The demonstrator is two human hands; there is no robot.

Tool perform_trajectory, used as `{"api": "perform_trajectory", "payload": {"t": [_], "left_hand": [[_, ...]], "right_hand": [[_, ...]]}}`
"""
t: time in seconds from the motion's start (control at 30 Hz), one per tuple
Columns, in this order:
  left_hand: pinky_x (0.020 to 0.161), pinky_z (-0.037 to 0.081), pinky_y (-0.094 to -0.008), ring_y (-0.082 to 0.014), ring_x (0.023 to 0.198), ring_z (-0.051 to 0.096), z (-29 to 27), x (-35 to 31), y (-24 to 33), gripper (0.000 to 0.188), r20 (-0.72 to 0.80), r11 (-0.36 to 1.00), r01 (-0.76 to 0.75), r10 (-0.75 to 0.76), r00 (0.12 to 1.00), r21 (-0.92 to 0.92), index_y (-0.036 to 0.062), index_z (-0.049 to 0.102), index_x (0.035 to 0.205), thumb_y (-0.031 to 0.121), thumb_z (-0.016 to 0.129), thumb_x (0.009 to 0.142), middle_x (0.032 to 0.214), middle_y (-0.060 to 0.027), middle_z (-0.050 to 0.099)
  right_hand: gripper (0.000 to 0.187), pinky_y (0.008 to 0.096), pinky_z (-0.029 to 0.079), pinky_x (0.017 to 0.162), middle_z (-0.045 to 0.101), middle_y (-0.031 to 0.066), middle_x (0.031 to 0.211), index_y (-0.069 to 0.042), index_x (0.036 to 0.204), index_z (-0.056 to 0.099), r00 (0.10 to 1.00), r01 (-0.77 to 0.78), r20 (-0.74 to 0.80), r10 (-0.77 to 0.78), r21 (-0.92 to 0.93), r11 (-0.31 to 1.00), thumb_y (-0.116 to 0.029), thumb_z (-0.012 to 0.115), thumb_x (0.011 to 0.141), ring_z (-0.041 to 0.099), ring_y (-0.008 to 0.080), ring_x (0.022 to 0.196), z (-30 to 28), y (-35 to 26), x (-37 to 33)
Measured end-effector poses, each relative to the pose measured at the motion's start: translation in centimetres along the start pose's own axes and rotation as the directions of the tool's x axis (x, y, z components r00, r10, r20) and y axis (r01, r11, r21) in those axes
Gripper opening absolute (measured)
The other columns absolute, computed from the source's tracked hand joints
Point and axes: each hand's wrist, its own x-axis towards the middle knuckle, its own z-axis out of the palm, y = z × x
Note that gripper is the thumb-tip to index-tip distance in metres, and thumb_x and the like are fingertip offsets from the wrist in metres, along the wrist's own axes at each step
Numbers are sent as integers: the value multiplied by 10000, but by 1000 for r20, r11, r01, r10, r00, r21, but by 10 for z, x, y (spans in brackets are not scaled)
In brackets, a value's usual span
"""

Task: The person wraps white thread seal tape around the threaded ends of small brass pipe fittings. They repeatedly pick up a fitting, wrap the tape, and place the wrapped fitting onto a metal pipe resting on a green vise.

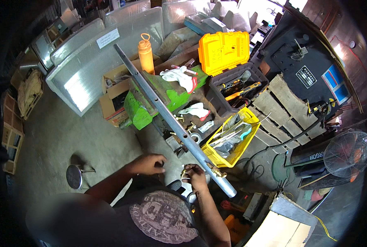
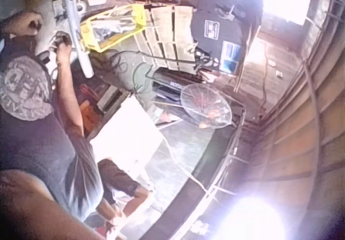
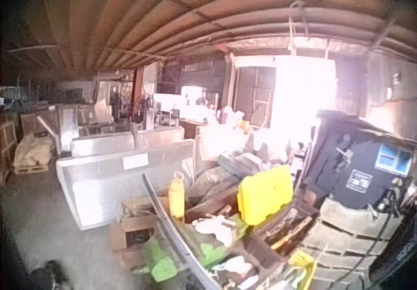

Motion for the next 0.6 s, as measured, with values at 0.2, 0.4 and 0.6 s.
{"api": "perform_trajectory", "payload": {"t": [0.2, 0.4, 0.6], "left_hand": [[838, 545, -435, -340, 955, 701, -10, 59, -80, 348, -169, 992, 118, -123, 978, -41, 55, 685, 1094, 264, 755, 825, 1030, -178, 721], [946, 490, -489, -396, 1113, 622, -17, 146, -83, 328, -241, 980, 116, -76, 967, 159, 44, 655, 1122, 245, 687, 866, 1142, -215, 667], [1116, 351, -519, -474, 1330, 428, 5, 195, -132, 690, -204, 985, 133, -108, 973, 113, 8, 366, 1480, 163, 658, 873, 1430, -328, 411]], "right_hand": [[305, 333, 541, 597, 649, 115, 951, 32, 1155, 595, 989, 20, -147, -29, -63, 998, -211, 602, 970, 647, 221, 710, 8, -8, 49], [422, 353, 562, 694, 692, 100, 1003, -72, 1158, 635, 962, 191, -192, -194, -36, 981, -440, 650, 954, 677, 209, 829, -14, 10, 103], [293, 316, 510, 804, 686, 124, 931, 69, 1088, 666, 935, 160, -284, -213, -200, 967, -189, 626, 956, 649, 201, 871, 15, -41, 104]]}}
